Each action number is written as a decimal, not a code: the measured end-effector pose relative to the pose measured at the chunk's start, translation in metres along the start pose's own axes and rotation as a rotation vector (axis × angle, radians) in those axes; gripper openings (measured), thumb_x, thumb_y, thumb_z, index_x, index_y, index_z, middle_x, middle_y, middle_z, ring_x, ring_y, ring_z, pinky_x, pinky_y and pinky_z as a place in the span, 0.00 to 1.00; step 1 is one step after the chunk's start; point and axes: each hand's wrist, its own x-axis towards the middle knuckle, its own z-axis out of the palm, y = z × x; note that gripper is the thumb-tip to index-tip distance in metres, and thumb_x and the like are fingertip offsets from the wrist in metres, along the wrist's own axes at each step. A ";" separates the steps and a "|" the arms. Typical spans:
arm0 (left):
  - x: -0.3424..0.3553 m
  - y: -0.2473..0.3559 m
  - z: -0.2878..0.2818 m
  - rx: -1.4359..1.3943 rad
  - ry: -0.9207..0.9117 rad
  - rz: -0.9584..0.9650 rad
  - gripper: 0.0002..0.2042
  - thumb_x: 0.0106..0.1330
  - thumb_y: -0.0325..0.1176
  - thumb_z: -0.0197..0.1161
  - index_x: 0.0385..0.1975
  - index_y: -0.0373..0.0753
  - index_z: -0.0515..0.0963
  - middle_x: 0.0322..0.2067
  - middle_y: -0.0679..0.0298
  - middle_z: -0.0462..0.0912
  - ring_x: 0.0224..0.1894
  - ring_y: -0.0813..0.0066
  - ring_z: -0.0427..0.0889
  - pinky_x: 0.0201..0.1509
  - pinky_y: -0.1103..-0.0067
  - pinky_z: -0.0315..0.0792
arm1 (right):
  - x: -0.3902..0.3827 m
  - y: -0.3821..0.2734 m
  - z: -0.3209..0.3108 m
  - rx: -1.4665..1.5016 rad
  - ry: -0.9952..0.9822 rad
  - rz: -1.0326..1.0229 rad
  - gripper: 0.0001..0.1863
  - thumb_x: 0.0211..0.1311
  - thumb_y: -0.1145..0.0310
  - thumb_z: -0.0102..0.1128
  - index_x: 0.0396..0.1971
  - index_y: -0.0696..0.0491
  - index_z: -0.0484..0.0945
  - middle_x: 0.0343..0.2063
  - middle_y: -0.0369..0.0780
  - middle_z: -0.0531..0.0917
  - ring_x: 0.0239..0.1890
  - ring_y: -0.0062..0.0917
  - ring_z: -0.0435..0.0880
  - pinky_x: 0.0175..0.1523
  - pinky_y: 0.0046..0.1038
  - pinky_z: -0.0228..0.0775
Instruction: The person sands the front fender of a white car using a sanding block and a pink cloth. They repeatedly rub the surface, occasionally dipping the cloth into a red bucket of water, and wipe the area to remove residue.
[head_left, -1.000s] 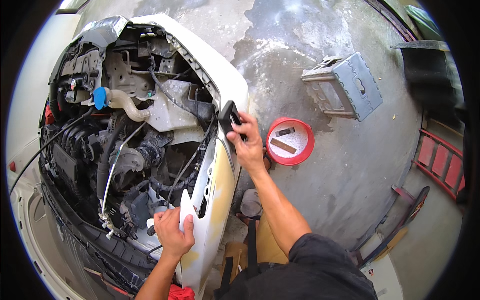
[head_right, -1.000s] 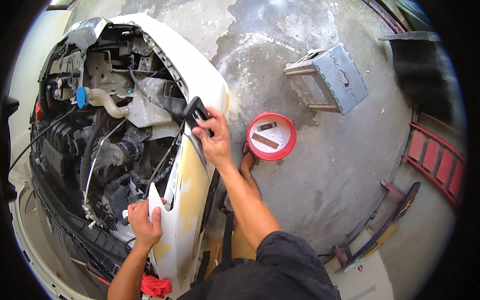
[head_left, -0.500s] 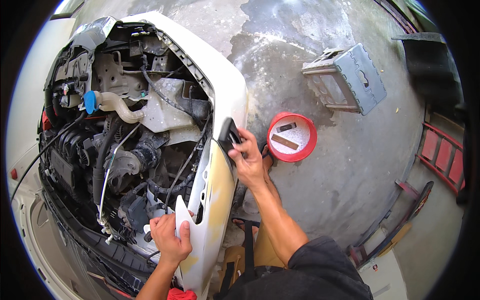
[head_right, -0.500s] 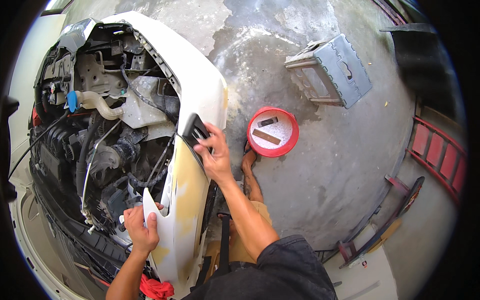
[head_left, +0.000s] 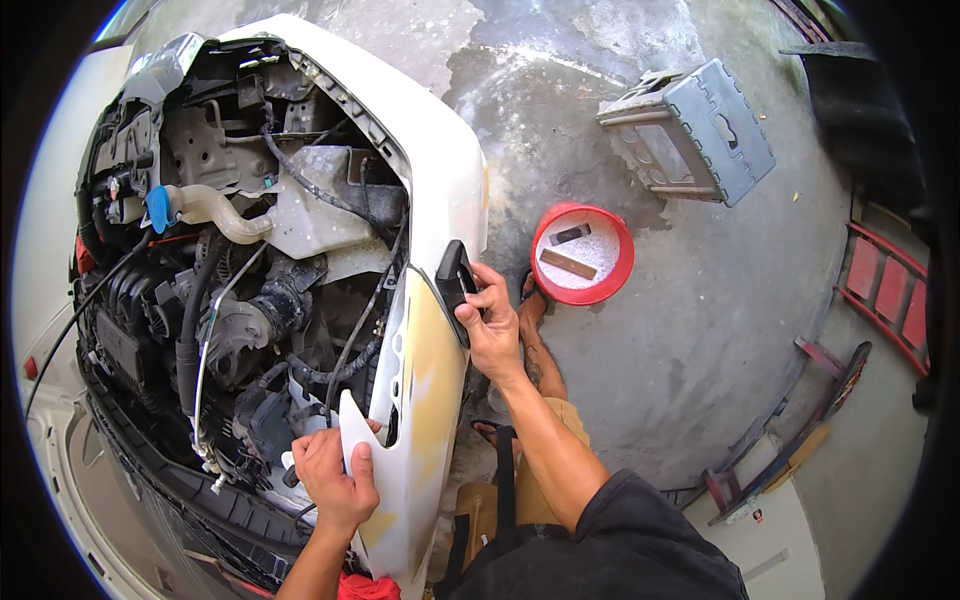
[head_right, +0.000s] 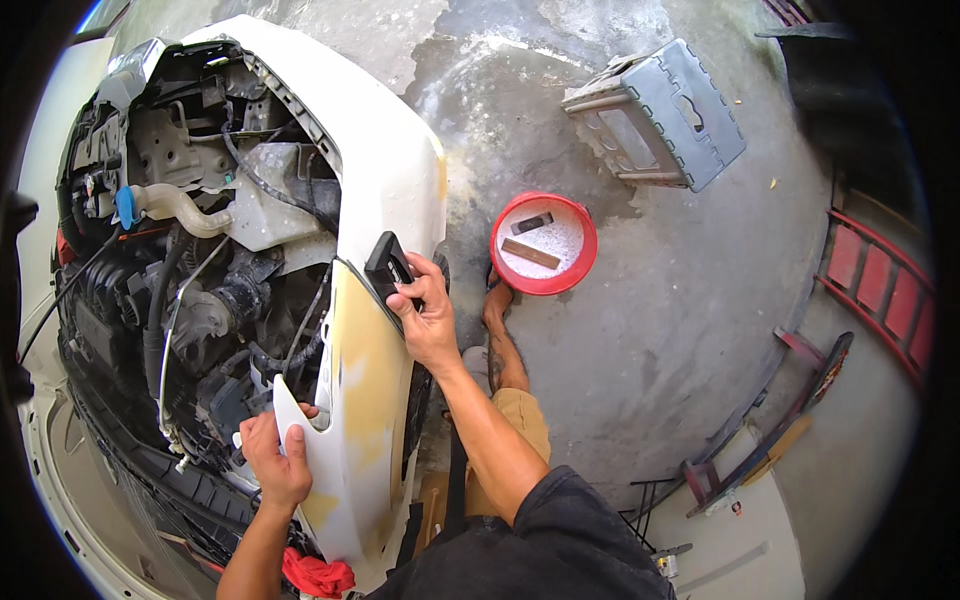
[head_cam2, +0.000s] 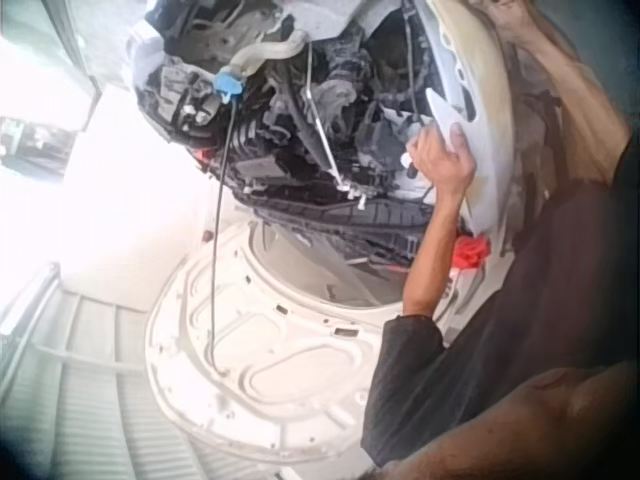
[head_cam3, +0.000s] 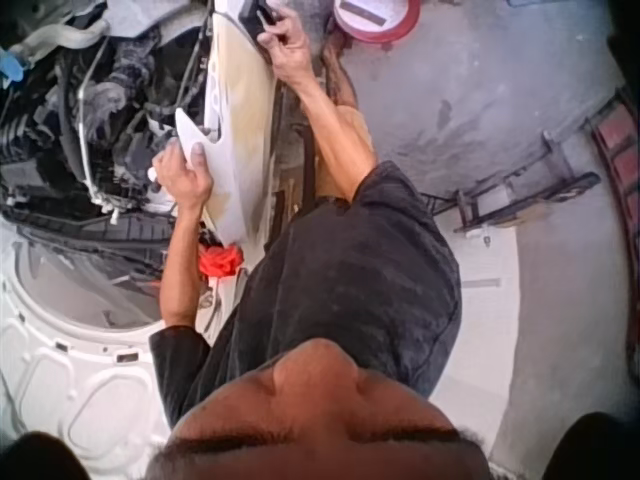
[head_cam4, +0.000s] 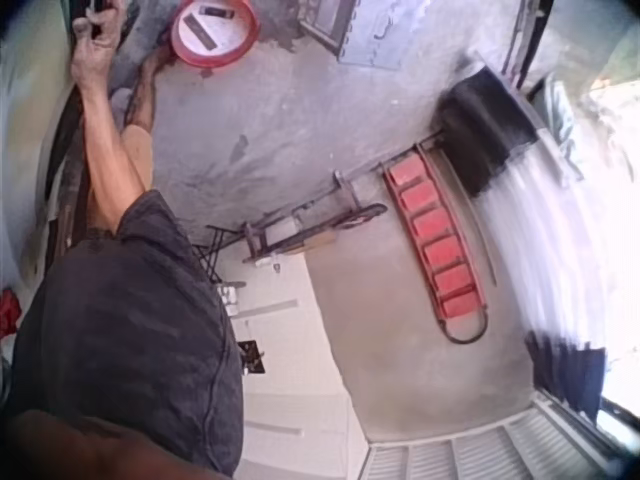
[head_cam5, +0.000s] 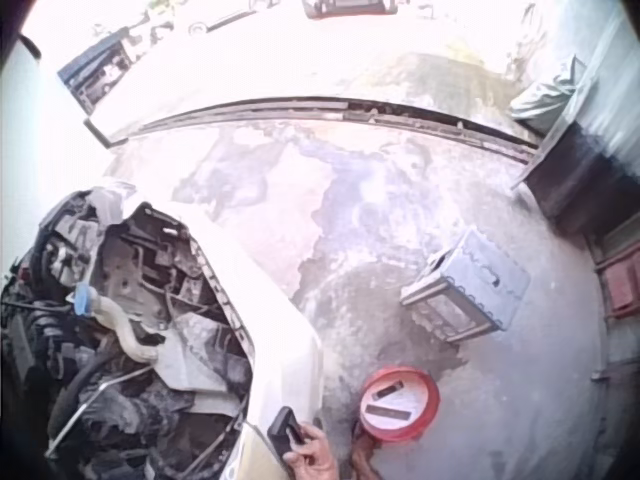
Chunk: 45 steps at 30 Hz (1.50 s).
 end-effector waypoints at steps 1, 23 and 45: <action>0.001 -0.001 0.001 -0.005 -0.003 -0.001 0.12 0.72 0.39 0.58 0.40 0.43 0.88 0.30 0.66 0.86 0.32 0.64 0.78 0.49 0.69 0.61 | 0.001 0.001 -0.001 -0.085 0.001 0.062 0.12 0.69 0.61 0.73 0.36 0.52 0.81 0.64 0.43 0.78 0.65 0.36 0.77 0.70 0.36 0.67; 0.000 0.003 0.000 -0.021 -0.023 -0.030 0.14 0.75 0.40 0.55 0.41 0.40 0.87 0.36 0.67 0.90 0.34 0.66 0.80 0.51 0.69 0.61 | -0.041 0.032 -0.034 -0.035 -0.045 -0.024 0.12 0.68 0.61 0.74 0.34 0.52 0.80 0.66 0.46 0.78 0.67 0.40 0.77 0.73 0.39 0.64; -0.003 -0.002 0.003 0.002 -0.047 -0.034 0.18 0.78 0.43 0.51 0.42 0.35 0.84 0.37 0.64 0.90 0.38 0.66 0.80 0.52 0.69 0.61 | -0.104 0.042 -0.054 -0.222 0.005 0.263 0.15 0.71 0.59 0.71 0.36 0.54 0.77 0.67 0.47 0.77 0.67 0.41 0.75 0.73 0.39 0.63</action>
